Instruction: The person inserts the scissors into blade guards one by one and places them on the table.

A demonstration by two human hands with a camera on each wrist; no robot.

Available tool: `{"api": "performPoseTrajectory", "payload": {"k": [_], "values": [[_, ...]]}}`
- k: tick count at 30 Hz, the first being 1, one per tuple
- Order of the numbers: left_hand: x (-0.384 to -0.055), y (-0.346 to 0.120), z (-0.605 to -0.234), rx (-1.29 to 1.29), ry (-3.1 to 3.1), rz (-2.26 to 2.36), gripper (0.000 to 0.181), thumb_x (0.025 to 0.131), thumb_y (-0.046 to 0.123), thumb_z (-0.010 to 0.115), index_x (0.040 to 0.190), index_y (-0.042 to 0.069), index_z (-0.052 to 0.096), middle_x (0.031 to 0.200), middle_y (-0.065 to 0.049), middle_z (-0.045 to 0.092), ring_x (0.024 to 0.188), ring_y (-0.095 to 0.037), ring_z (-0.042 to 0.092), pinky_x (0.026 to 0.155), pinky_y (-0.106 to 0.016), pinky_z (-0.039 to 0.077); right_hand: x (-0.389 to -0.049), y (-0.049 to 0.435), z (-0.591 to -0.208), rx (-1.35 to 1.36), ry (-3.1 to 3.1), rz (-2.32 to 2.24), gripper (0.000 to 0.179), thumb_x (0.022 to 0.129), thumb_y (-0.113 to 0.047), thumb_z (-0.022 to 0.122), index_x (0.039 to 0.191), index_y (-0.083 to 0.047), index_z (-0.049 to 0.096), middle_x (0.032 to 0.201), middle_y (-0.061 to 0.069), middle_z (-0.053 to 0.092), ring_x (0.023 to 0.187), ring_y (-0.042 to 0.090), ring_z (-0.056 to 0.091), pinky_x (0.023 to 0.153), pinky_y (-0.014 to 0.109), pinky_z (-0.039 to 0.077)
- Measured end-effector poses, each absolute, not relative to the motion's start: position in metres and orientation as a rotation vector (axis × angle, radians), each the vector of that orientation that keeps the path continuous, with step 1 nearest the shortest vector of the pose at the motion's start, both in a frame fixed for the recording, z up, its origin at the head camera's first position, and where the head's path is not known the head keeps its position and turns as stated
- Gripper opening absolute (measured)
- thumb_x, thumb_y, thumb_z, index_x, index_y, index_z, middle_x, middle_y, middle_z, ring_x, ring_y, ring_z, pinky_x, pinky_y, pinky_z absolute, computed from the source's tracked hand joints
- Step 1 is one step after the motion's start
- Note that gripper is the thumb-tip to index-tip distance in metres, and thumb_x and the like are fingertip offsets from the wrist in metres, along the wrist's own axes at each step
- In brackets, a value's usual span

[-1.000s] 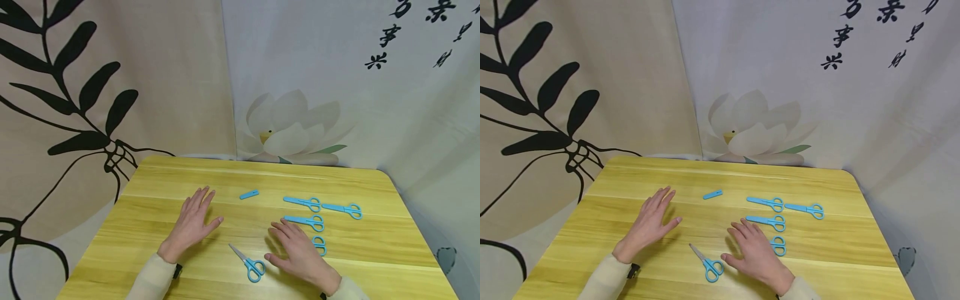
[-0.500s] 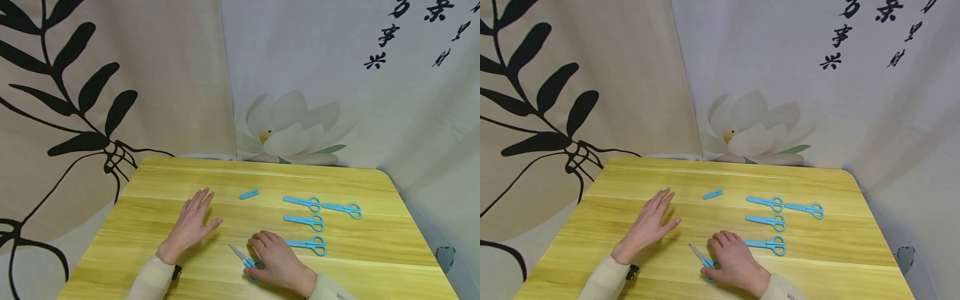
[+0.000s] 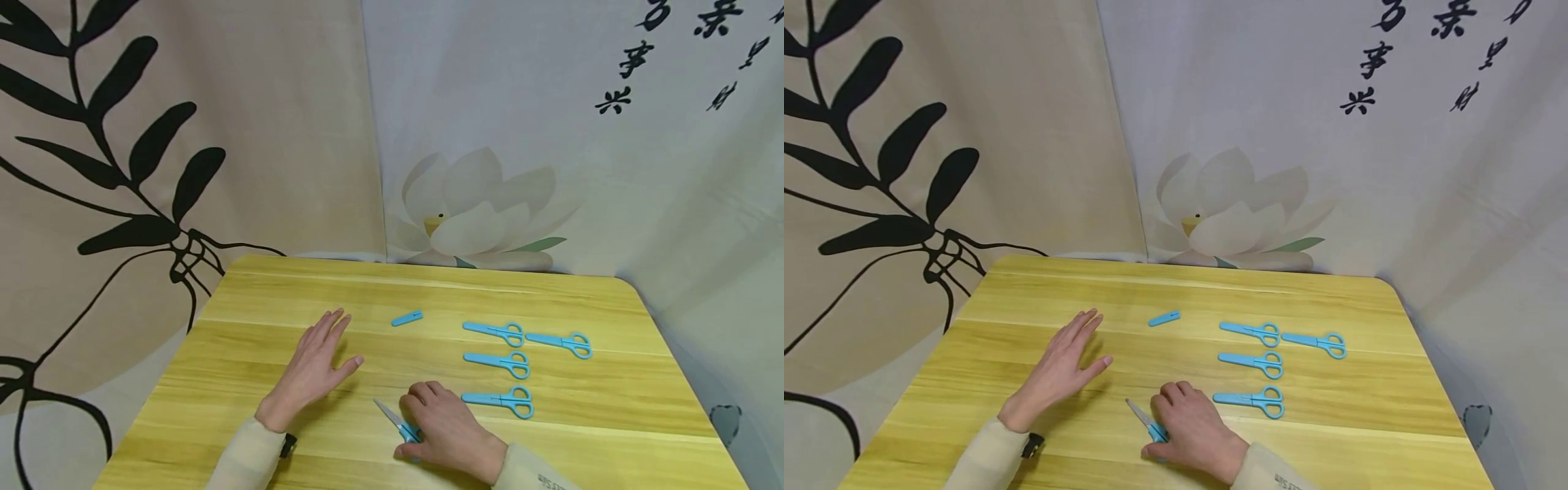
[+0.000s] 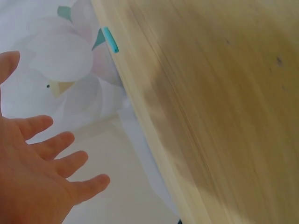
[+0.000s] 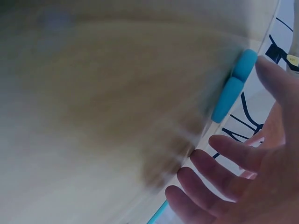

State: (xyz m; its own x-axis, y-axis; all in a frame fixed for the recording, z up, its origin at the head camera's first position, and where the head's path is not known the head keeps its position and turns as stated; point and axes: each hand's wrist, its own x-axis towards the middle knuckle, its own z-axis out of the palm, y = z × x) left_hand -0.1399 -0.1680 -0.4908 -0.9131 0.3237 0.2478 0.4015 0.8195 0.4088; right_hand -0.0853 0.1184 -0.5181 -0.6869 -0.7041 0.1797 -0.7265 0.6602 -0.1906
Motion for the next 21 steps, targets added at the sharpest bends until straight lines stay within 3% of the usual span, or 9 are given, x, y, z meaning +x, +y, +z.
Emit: {"api": "performPoseTrajectory", "payload": {"k": [6, 15, 21], "values": [[-0.140, -0.166, -0.492, -0.592, -2.847, -0.712, 0.081, 0.098, 0.050, 0.066, 0.159, 0.005, 0.037, 0.167, -0.016, 0.030, 0.153, -0.039, 0.026, 0.118, -0.067, 0.026, -0.086, 0.117, -0.519, 1.201, -2.778, 0.337, 0.063, 0.081, -0.069, 0.077, 0.114, -0.017, 0.064, 0.117, 0.000, 0.059, 0.106, 0.021, 0.058, 0.085, 0.034, 0.056], [-0.141, -0.163, -0.490, -0.591, -2.853, -0.722, 0.081, 0.099, 0.049, 0.066, 0.160, 0.005, 0.036, 0.166, -0.017, 0.031, 0.153, -0.039, 0.027, 0.119, -0.066, 0.025, -0.092, 0.119, -0.517, 1.208, -2.834, 0.436, 0.045, 0.083, -0.042, 0.082, 0.116, -0.015, 0.068, 0.119, -0.001, 0.061, 0.109, 0.020, 0.058, 0.091, 0.035, 0.055], [-0.141, -0.164, -0.492, -0.578, -2.860, -0.736, 0.081, 0.099, 0.049, 0.066, 0.160, 0.007, 0.035, 0.166, -0.015, 0.031, 0.153, -0.038, 0.027, 0.119, -0.065, 0.026, -0.097, 0.119, -0.516, 1.262, -2.850, 0.565, 0.036, 0.085, -0.038, 0.086, 0.112, -0.017, 0.071, 0.116, -0.005, 0.061, 0.106, 0.015, 0.056, 0.092, 0.032, 0.052]]}}
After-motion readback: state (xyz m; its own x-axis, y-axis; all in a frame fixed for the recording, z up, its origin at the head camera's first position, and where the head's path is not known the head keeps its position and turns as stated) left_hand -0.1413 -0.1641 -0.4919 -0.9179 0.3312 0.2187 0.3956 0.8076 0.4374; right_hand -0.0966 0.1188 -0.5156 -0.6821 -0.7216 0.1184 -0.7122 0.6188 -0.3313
